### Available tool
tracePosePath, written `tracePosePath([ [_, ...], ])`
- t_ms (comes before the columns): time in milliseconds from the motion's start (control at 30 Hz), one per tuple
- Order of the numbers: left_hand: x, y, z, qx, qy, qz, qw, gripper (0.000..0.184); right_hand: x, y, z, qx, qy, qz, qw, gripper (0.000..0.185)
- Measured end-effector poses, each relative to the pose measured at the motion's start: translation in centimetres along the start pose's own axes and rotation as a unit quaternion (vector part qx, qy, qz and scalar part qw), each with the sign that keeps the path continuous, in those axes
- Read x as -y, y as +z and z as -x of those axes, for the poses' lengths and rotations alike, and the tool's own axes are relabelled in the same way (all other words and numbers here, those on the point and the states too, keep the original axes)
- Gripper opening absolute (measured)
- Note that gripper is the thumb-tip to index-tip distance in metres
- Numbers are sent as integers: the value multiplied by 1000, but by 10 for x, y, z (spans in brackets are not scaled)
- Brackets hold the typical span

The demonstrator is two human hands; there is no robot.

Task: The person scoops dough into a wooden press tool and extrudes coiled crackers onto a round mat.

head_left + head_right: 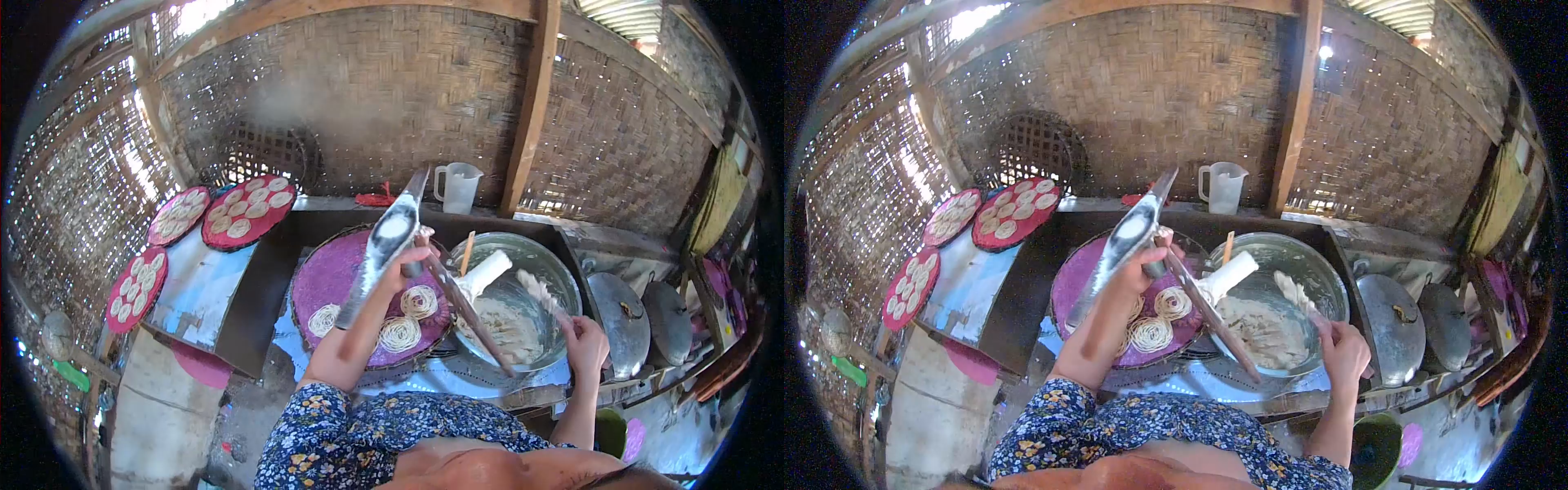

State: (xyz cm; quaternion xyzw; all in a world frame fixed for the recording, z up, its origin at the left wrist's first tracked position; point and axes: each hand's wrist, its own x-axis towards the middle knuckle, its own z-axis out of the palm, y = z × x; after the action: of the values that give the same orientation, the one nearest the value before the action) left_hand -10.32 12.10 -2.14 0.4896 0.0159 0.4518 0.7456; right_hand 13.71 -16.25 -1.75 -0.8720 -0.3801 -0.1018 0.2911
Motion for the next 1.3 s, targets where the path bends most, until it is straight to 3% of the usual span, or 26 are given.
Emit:
tracePosePath([
  [100,-4,11,4,57,24,145,987,39,2,52,2,-24,-199,-201,959,60],
  [133,-2,17,3,82,32,182,979,38,16,56,10,144,-134,-400,895,77],
  [167,1,21,3,106,39,218,969,37,51,53,24,300,-57,-569,764,93],
  [233,8,28,2,166,59,227,958,36,110,43,41,465,101,-711,517,111],
  [300,10,37,6,215,94,209,949,37,123,48,49,558,133,-746,338,112],
  [333,10,34,11,221,71,202,951,40,127,52,50,592,92,-775,201,110],
  [367,1,34,21,198,51,158,966,60,135,47,54,599,94,-792,69,102],
  [400,-4,36,22,160,90,90,979,78,132,52,54,588,84,-802,55,97],
  [433,-9,38,23,120,129,21,984,96,126,54,51,574,79,-811,84,91],
  [467,-20,37,28,163,80,-2,983,115,120,57,48,560,74,-818,113,86],
  [500,-14,21,26,207,114,-10,971,114,123,53,45,539,73,-818,186,80],
  [533,-12,5,37,209,56,-54,975,110,131,43,42,463,54,-834,296,74],
  [567,-19,1,46,209,-4,-97,973,107,138,31,38,429,73,-834,338,72],
  [600,-21,4,40,308,120,-157,931,105,140,32,30,422,57,-820,383,71],
  [633,-9,9,54,221,76,-95,968,103,139,35,23,413,41,-803,427,69],
  [667,-7,8,55,227,46,-95,968,102,140,39,20,411,61,-815,404,66],
  [767,0,15,57,219,35,-88,971,74,146,44,15,376,77,-799,464,62],
  [833,11,8,53,228,42,-96,968,31,143,47,14,374,77,-795,472,60],
  [900,4,16,55,216,28,-95,971,33,146,48,16,361,87,-794,482,58],
  [1000,-8,29,61,162,-72,-20,984,34,148,54,17,312,88,-768,553,57],
  [1100,7,16,60,211,24,-168,962,35,150,53,18,287,108,-765,567,56],
  [1167,14,7,62,189,-84,-46,977,32,148,55,16,279,95,-766,571,56],
  [1300,27,-7,58,246,-34,-83,965,29,150,52,14,254,108,-773,571,56],
])
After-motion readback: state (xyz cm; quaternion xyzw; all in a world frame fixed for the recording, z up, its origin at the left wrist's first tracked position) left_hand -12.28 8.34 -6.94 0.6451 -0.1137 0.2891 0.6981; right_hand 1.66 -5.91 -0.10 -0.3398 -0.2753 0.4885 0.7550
